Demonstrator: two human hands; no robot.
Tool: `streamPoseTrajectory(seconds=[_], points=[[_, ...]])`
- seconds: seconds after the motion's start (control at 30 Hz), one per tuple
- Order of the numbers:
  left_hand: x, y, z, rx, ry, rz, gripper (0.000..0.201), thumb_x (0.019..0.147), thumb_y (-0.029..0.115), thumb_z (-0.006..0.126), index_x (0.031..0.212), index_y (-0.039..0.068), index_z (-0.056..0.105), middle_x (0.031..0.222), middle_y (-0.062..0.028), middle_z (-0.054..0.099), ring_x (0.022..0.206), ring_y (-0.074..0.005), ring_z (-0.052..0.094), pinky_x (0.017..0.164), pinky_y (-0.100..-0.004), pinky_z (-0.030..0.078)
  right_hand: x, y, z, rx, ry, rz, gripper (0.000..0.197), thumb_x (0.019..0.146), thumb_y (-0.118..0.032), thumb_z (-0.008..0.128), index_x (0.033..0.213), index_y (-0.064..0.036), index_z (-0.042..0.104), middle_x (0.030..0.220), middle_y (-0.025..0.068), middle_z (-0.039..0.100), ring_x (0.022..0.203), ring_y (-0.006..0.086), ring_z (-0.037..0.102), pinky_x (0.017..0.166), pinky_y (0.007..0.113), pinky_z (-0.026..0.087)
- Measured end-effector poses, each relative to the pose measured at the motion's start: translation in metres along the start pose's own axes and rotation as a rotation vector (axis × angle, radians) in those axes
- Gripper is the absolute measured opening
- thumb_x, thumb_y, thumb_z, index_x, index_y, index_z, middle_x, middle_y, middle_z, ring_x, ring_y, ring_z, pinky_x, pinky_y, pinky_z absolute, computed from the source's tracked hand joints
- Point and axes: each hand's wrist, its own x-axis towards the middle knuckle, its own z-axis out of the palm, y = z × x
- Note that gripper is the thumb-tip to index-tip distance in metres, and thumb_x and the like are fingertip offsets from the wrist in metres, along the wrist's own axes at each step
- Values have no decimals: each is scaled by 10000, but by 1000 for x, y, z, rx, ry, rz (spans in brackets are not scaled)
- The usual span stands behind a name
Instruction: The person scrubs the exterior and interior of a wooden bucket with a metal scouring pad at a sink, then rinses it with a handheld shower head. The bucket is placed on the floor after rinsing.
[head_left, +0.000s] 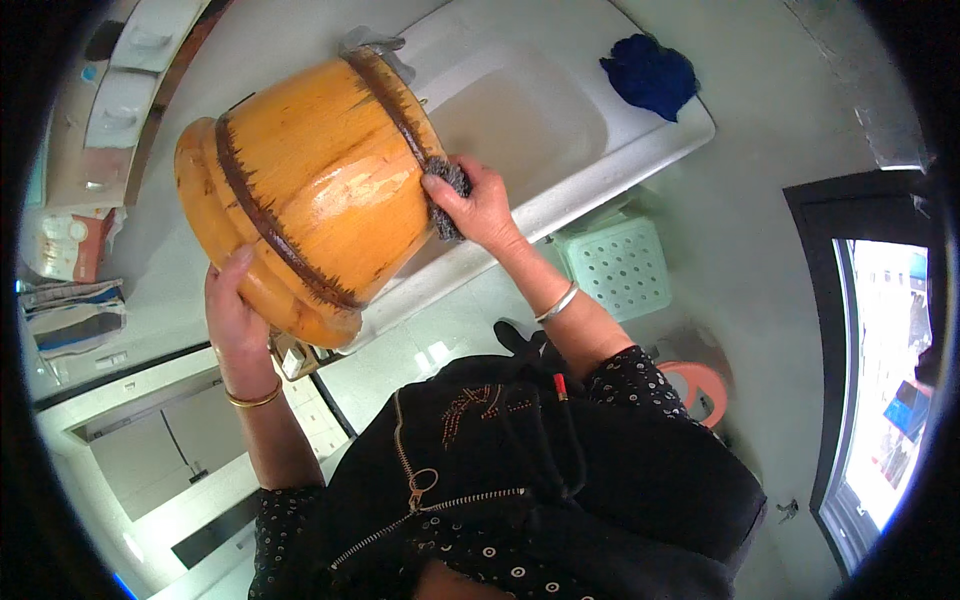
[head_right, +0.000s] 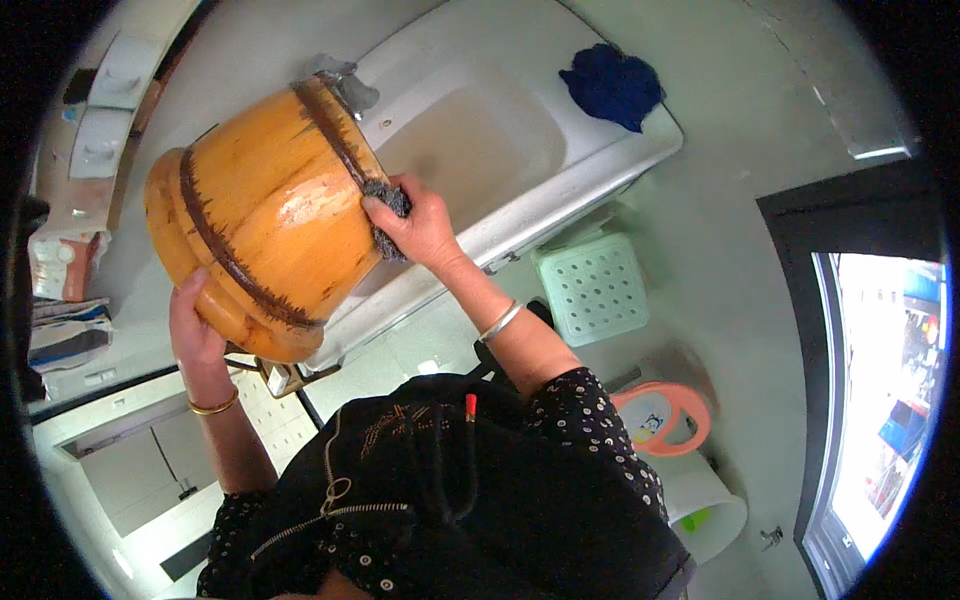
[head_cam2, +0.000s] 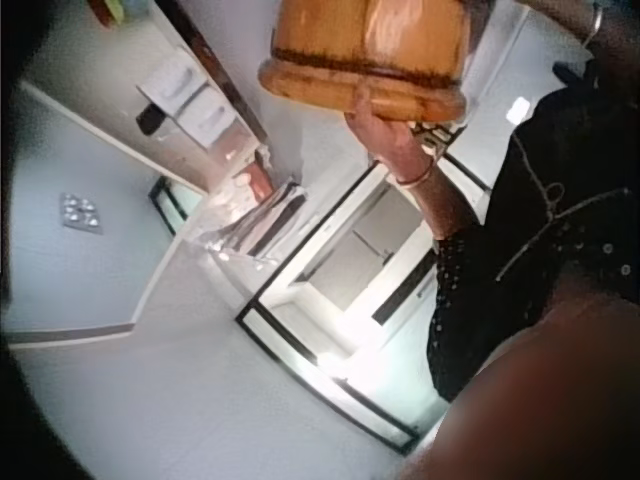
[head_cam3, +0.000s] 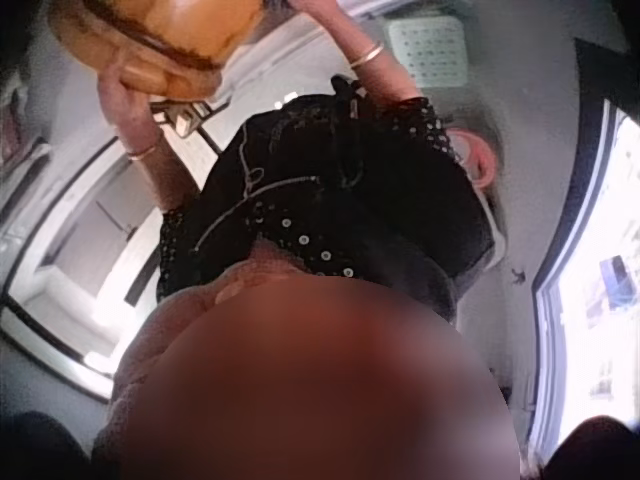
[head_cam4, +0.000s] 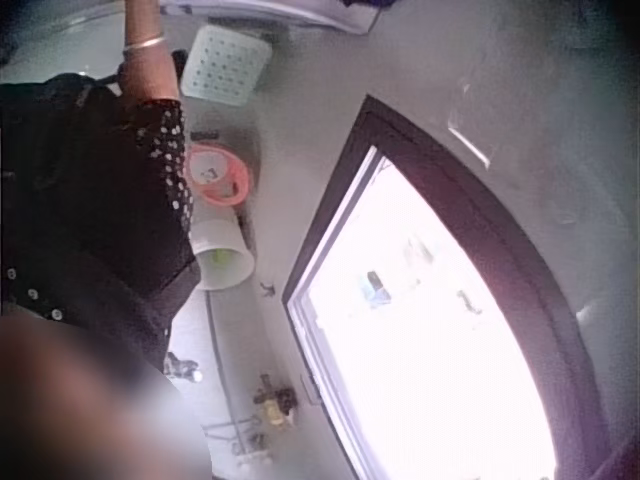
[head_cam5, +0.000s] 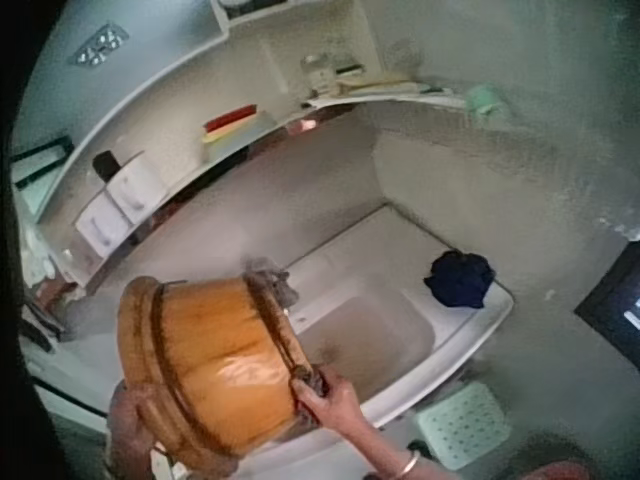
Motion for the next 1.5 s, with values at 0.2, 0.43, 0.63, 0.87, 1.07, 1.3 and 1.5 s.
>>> streamPoseTrajectory(seconds=[0.2,0.43,0.63,0.87,1.07,1.3,1.5], points=[[-48,-71,11,291,131,195,404,776,24,673,1165,-20,575,1082,-72,629,959,-157,605,844,-299,493,74,-58,13,-252,-110,-185,563,765,-451,701,1041,30,605,868,222,656,824,343,649,776,404,514],[-48,-76,12,203,236,209,268,756,-4,664,1022,-40,650,929,-60,677,825,-150,638,780,-284,504,145,-107,62,-532,55,-236,503,796,-359,685,1162,-40,553,1019,241,649,960,399,626,870,450,491],[-42,-51,13,127,145,114,373,740,-2,596,1108,-65,602,1051,-101,661,945,-198,637,869,-323,488,44,-54,35,-171,208,-189,444,829,-296,665,1132,9,553,941,222,657,894,375,644,780,418,509],[-32,-34,7,74,93,99,388,744,3,611,1126,-60,591,1057,-98,658,967,-196,629,889,-326,479,-12,-41,24,-335,299,-172,516,788,-292,748,1171,-14,541,951,192,662,867,346,663,770,393,520],[-31,-20,6,-4,133,81,393,742,15,613,1132,-31,593,1029,-101,658,939,-204,634,875,-345,493,71,-19,-37,-374,177,-114,552,737,-385,790,1073,12,605,900,168,669,838,315,673,750,383,523],[-31,15,-8,14,55,-7,419,766,21,585,1178,-48,558,1074,-123,650,959,-224,637,897,-358,496,150,104,-35,-889,4,265,703,754,-513,709,1235,-22,566,1185,199,583,1114,340,560,893,479,475],[-25,21,0,16,28,-45,461,803,44,562,1250,-53,502,1143,-131,623,1045,-243,613,943,-370,483,116,132,9,-1422,-342,109,427,852,-319,598,1213,-92,621,1462,189,341,1323,476,297,911,656,379]])
